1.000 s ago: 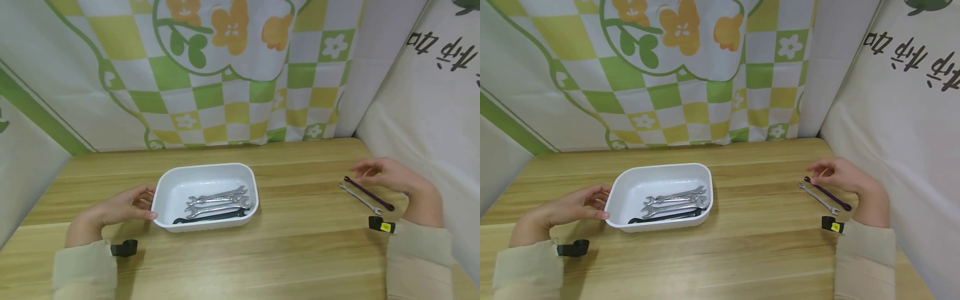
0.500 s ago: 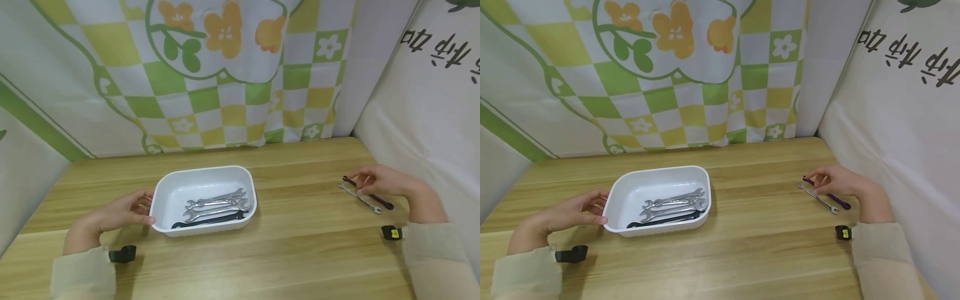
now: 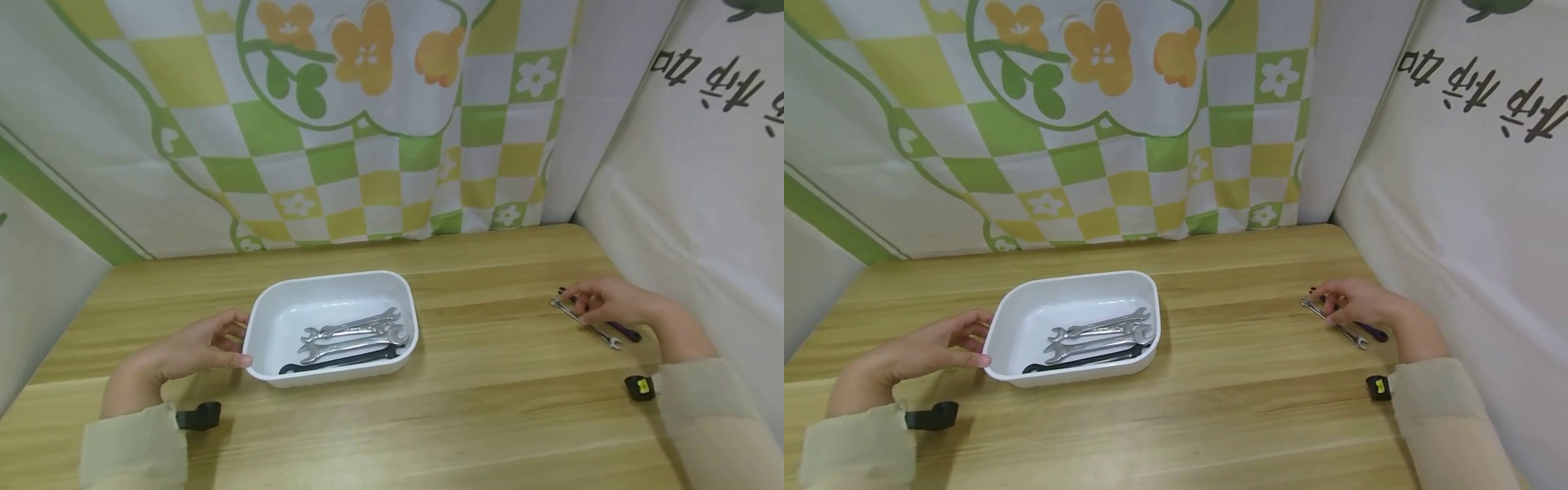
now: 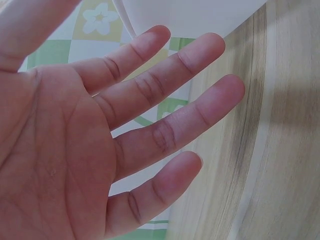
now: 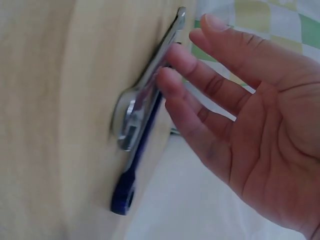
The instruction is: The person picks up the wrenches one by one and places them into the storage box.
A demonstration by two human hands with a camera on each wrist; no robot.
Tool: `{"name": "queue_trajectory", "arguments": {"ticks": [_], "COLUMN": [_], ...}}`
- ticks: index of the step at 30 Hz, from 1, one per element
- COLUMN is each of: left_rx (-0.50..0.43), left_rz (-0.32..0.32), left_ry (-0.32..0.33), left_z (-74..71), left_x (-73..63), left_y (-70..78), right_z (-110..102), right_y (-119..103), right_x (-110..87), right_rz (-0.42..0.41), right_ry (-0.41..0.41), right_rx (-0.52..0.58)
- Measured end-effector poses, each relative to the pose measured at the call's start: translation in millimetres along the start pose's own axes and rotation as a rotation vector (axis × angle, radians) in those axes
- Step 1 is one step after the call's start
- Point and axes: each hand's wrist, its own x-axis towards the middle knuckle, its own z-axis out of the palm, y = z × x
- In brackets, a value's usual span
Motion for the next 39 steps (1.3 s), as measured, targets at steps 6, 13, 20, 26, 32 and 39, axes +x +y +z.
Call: {"name": "queue_trajectory", "arguments": {"ticks": [6,13,20,26,32,39], "left_rx": [0.001,-0.004,0.001,0.004,0.008,0.015], "left_rz": [0.008,0.015,0.013,0.007,0.018,0.004], "left_ry": [-0.015,-0.015,-0.009,-0.015,-0.012,-0.007], "left_z": [0.0,0.6,0.2,1.4,1.8,1.5], "left_x": [-0.3,1.9,1.7,1.0,1.6,0.5], "left_y": [-1.4,-0.5,0.8,0.0,0.7,0.9], "right_z": [2,1,6,14,19,21], "right_y": [3,2,-2,-3,-9,-16], "right_x": [2.3,2.7,6.7,10.9,13.5,15.3], "right_rz": [0.021,-0.007,-0.012,0.003,0.013,-0.002], "right_ry": [-0.019,-0.055,-0.065,-0.04,-0.007,-0.018], "right_rx": [0.028,0.015,-0.02,-0.083,-0.15,-0.169]}}
